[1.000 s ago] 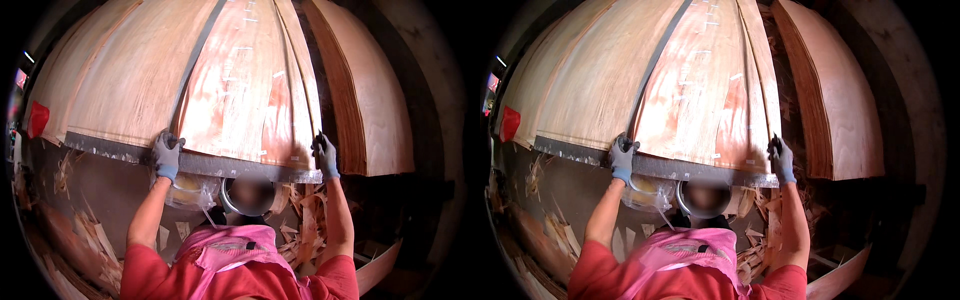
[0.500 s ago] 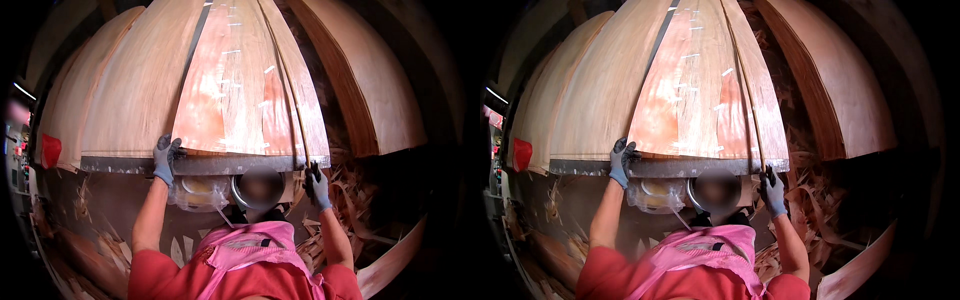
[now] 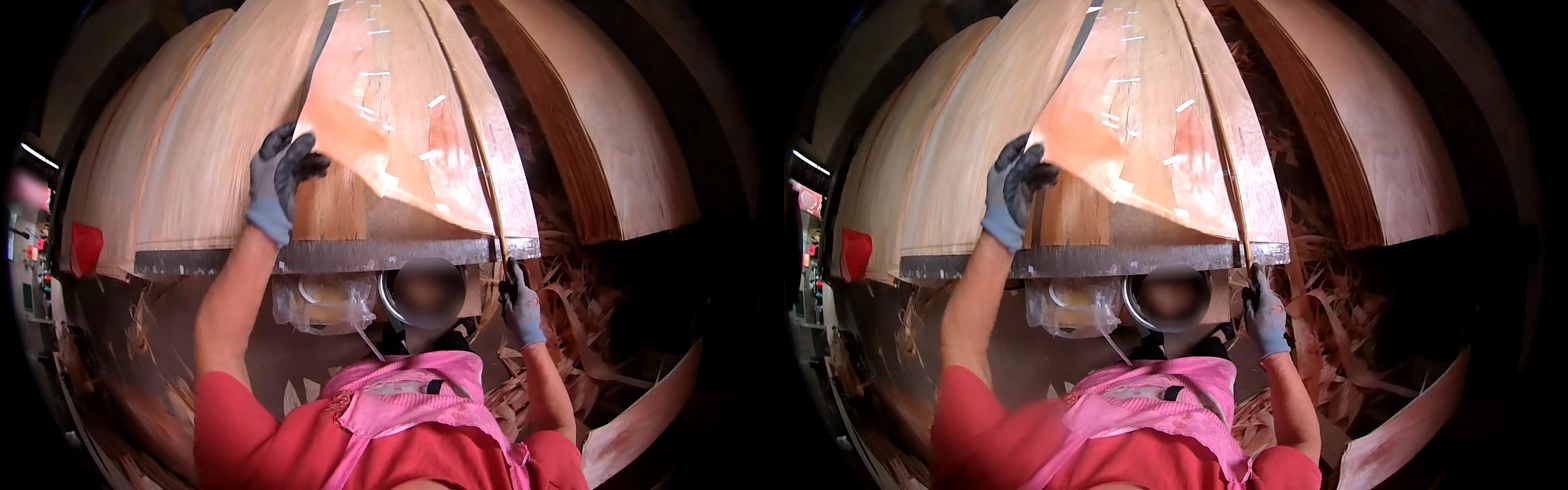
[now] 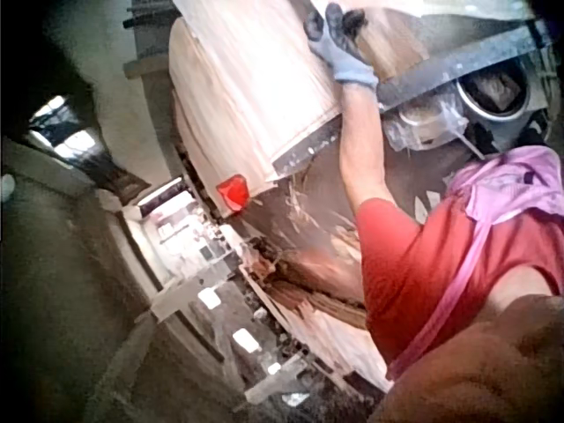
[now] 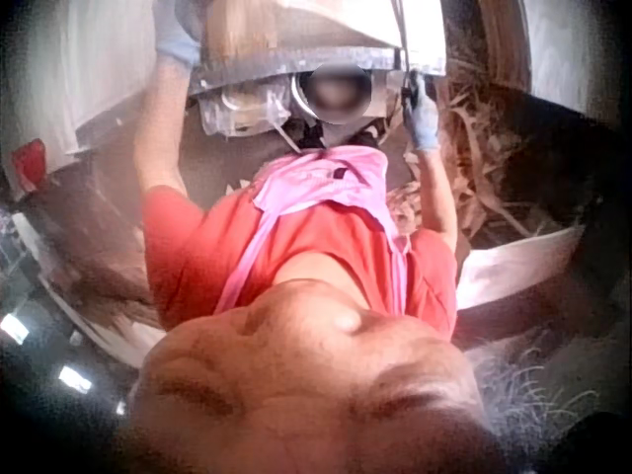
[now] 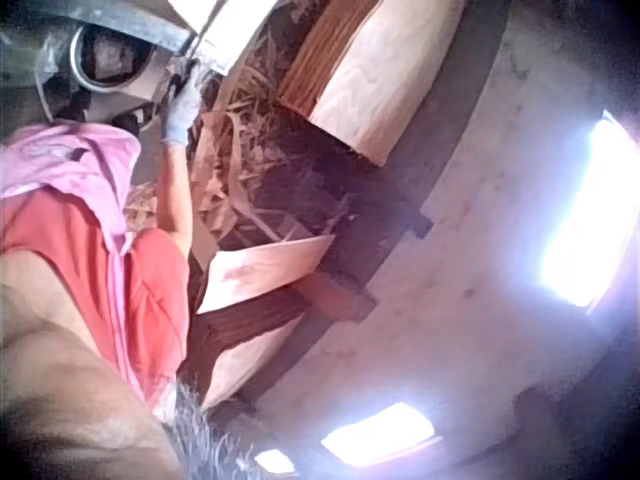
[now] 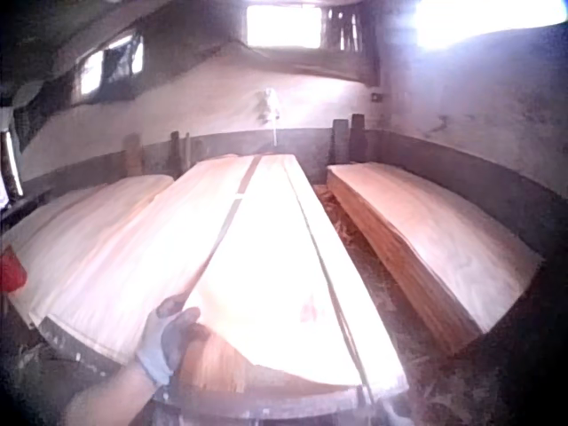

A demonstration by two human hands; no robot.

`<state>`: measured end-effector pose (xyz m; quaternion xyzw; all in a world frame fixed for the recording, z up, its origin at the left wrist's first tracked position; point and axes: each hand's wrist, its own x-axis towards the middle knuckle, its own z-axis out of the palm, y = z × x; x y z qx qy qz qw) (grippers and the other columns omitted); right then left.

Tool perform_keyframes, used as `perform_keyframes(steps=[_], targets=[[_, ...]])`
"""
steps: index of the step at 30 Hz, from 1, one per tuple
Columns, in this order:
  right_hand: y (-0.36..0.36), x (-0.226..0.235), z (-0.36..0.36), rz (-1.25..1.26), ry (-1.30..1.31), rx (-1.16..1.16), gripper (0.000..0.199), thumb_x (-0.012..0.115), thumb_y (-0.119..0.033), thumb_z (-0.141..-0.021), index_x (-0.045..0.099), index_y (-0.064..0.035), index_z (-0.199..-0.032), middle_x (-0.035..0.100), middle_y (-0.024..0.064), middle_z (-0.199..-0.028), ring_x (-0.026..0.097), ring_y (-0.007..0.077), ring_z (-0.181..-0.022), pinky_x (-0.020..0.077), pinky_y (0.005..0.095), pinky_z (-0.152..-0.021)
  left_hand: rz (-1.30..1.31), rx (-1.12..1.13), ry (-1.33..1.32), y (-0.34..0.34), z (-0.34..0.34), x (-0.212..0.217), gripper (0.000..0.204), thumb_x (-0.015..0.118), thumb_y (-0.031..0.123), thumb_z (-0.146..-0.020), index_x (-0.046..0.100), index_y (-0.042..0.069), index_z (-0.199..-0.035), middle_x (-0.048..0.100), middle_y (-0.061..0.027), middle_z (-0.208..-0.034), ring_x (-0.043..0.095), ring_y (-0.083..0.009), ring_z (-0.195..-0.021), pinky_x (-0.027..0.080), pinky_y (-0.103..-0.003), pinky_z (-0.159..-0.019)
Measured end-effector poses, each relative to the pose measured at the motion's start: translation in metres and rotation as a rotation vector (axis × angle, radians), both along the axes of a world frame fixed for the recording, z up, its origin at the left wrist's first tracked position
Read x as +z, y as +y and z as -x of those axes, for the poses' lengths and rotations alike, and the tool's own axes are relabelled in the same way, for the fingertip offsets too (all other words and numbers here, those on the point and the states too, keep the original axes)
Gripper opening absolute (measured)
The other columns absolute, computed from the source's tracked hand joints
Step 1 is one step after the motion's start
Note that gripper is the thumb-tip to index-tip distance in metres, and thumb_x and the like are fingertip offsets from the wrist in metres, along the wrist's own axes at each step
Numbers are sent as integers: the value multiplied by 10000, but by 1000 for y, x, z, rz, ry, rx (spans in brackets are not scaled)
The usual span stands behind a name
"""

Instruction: The person processes wood veneer by using a knife to trim strips, peeling off excess material, and applying tape to the wood sheets.

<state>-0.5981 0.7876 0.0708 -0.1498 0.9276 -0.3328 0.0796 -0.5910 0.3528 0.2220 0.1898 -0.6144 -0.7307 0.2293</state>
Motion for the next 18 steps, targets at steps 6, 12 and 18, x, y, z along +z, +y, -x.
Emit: perform_keyframes(steps=[6, 12, 18], targets=[[17, -23, 7, -90, 324, 76, 541, 563, -73, -889, 456, -125, -1417, 644, 193, -1034, 641, 390, -845, 513, 428, -692, -63, -139, 64, -1, 31, 25, 317, 650, 159, -921, 586, 33, -1205, 703, -91, -894, 701, -187, -735, 582, -317, -687], [-33, 40, 12, -43, 526, 75, 441, 540, 22, -873, 524, -10, -1312, 661, 197, -1080, 660, 389, -891, 536, 392, -754, -42, -144, 86, -5, 20, 29, 334, 654, 144, -915, 572, 22, -1215, 697, -105, -913, 710, -210, -751, 587, -329, -694], [-110, 67, 21, 297, 298, 183, 841, 778, -35, -751, 366, -51, -1484, 585, 77, -713, 545, 157, -562, 480, 300, -557, -173, -190, 100, 36, 3, 5, 353, 718, 79, -860, 569, 1, -1172, 688, -111, -906, 718, -215, -677, 610, -304, -569]])
